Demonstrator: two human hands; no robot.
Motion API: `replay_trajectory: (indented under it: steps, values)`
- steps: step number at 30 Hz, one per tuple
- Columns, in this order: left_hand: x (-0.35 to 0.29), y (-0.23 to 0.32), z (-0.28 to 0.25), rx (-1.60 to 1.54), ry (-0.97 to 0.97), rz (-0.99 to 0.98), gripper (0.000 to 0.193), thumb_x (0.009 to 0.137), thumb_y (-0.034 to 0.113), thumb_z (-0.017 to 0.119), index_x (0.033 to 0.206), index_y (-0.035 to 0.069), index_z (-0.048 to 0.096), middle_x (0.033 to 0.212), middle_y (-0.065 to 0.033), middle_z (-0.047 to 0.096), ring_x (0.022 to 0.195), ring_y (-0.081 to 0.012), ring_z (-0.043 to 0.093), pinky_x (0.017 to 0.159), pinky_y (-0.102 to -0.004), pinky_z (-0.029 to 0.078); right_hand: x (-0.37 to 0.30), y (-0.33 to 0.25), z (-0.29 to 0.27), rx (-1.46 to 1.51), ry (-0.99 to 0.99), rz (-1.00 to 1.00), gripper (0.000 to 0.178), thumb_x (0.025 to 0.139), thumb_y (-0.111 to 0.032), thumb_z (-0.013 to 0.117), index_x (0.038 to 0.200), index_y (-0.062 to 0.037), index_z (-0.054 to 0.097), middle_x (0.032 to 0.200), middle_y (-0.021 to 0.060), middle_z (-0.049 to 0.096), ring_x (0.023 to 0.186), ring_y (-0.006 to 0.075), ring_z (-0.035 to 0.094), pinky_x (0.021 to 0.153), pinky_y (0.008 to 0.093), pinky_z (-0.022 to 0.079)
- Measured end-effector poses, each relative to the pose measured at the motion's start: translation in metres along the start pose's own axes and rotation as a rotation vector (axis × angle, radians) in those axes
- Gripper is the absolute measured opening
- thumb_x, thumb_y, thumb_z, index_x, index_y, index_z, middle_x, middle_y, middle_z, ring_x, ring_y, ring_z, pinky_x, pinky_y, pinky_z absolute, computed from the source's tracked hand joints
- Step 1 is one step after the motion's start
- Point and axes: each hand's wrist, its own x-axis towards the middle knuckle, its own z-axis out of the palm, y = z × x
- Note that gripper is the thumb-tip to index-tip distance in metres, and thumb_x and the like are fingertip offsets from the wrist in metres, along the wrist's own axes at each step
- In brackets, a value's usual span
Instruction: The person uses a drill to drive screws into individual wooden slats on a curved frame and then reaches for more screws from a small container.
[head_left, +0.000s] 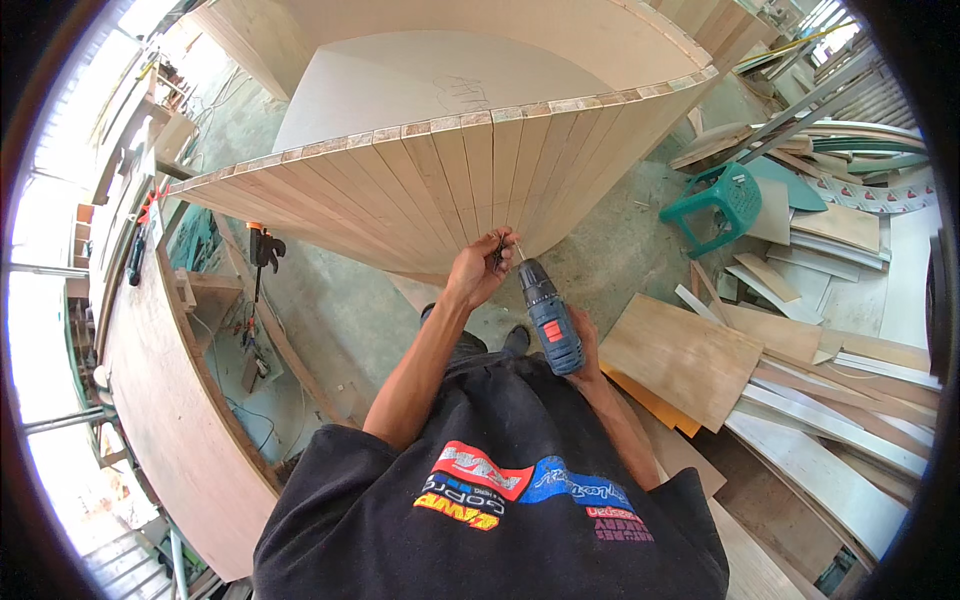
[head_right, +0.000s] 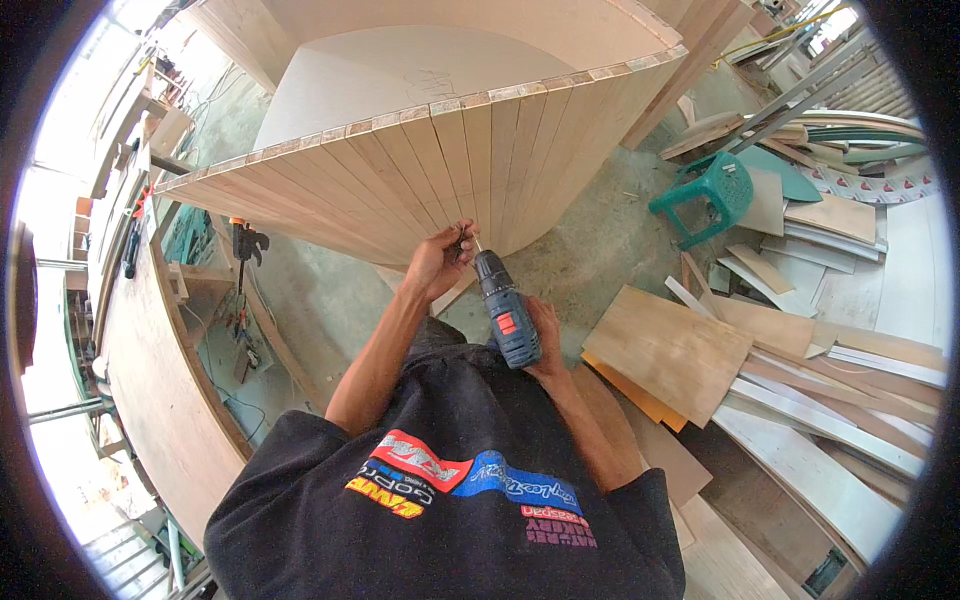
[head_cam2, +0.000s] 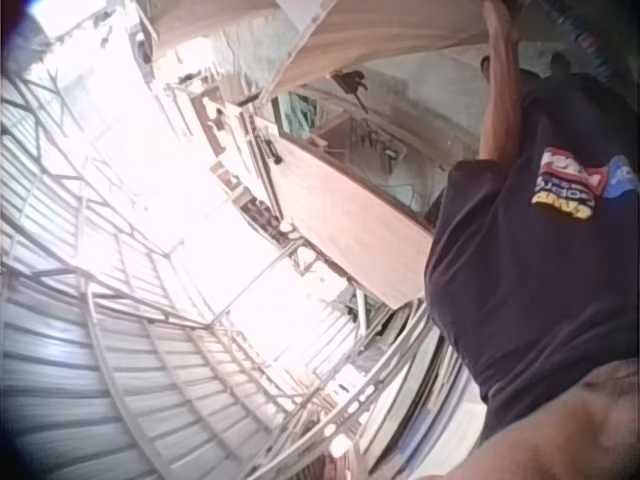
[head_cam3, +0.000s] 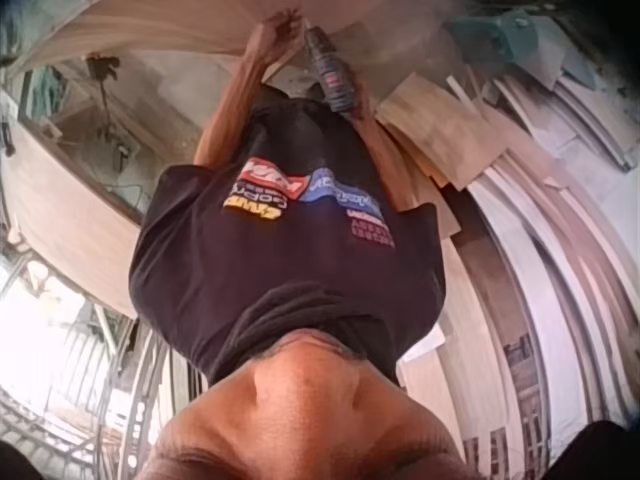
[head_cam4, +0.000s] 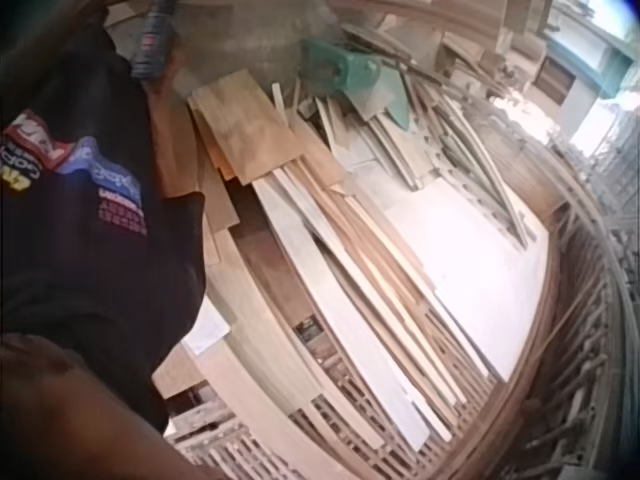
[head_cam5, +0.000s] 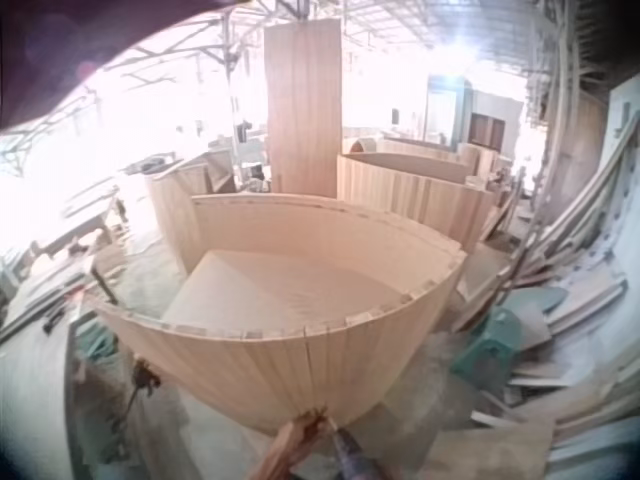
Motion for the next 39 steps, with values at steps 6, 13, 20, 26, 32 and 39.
replay_trajectory:
  steps: [6, 13, 20, 26, 32, 39]
  values:
    - [0.003, -0.007, 0.014, -0.020, 0.074, -0.012, 0.017, 0.101, 0.013, 0.035, 0.105, 0.004, 0.049, 0.111, -0.0131, 0.062, 0.072, -0.0104, 0.045, 0.068, -0.0247, 0.041, -0.002, -0.011, -0.009, -0.165, -0.033, -0.181, 0.057, 0.065, -0.025, 0.076, 0.115, -0.0029, 0.057, 0.103, 0.0138, 0.062, 0.095, 0.0346, 0.058, 0.085, 0.0427, 0.040]
    - [0.002, -0.013, 0.020, 0.087, 0.110, 0.007, 0.017, 0.102, 0.016, 0.034, 0.103, 0.008, 0.050, 0.105, -0.0064, 0.063, 0.068, -0.0071, 0.041, 0.064, -0.0223, 0.036, -0.006, -0.028, -0.014, -0.429, -0.048, -0.382, 0.063, 0.065, -0.028, 0.076, 0.119, -0.0022, 0.055, 0.107, 0.0153, 0.062, 0.099, 0.0362, 0.058, 0.086, 0.0443, 0.039]
    - [0.006, -0.018, 0.016, 0.228, 0.071, 0.047, 0.011, 0.102, 0.017, 0.039, 0.103, 0.008, 0.046, 0.098, -0.0066, 0.060, 0.065, -0.0060, 0.039, 0.057, -0.0215, 0.035, -0.008, -0.022, -0.011, -0.387, 0.004, -0.318, 0.057, 0.066, -0.028, 0.076, 0.113, -0.0012, 0.058, 0.103, 0.0164, 0.065, 0.094, 0.0370, 0.059, 0.083, 0.0438, 0.042]
    - [0.020, -0.020, 0.013, 0.274, 0.061, 0.099, 0.011, 0.101, 0.017, 0.044, 0.102, 0.006, 0.045, 0.091, -0.0084, 0.061, 0.060, -0.0058, 0.039, 0.053, -0.0208, 0.034, -0.005, -0.035, -0.001, -0.168, 0.014, -0.200, 0.029, 0.076, -0.014, 0.074, 0.100, -0.0008, 0.063, 0.084, 0.0108, 0.067, 0.076, 0.0223, 0.065, 0.070, 0.0347, 0.050]
    - [0.039, -0.021, 0.011, 0.342, 0.099, 0.133, 0.011, 0.101, 0.016, 0.045, 0.104, 0.005, 0.047, 0.085, -0.0067, 0.061, 0.060, -0.0057, 0.041, 0.052, -0.0214, 0.034, 0.008, -0.010, 0.001, -0.059, 0.046, -0.218, 0.023, 0.079, -0.011, 0.072, 0.096, 0.0005, 0.062, 0.081, 0.0081, 0.066, 0.074, 0.0139, 0.062, 0.069, 0.0298, 0.050]
    - [0.051, -0.025, 0.006, 0.333, 0.078, 0.101, 0.013, 0.101, 0.017, 0.045, 0.097, 0.007, 0.053, 0.083, -0.0036, 0.060, 0.058, -0.0058, 0.042, 0.053, -0.0215, 0.036, 0.018, 0.009, 0.002, -0.096, 0.049, -0.187, 0.028, 0.080, -0.017, 0.073, 0.099, -0.0003, 0.061, 0.084, 0.0077, 0.066, 0.076, 0.0149, 0.062, 0.072, 0.0320, 0.051]
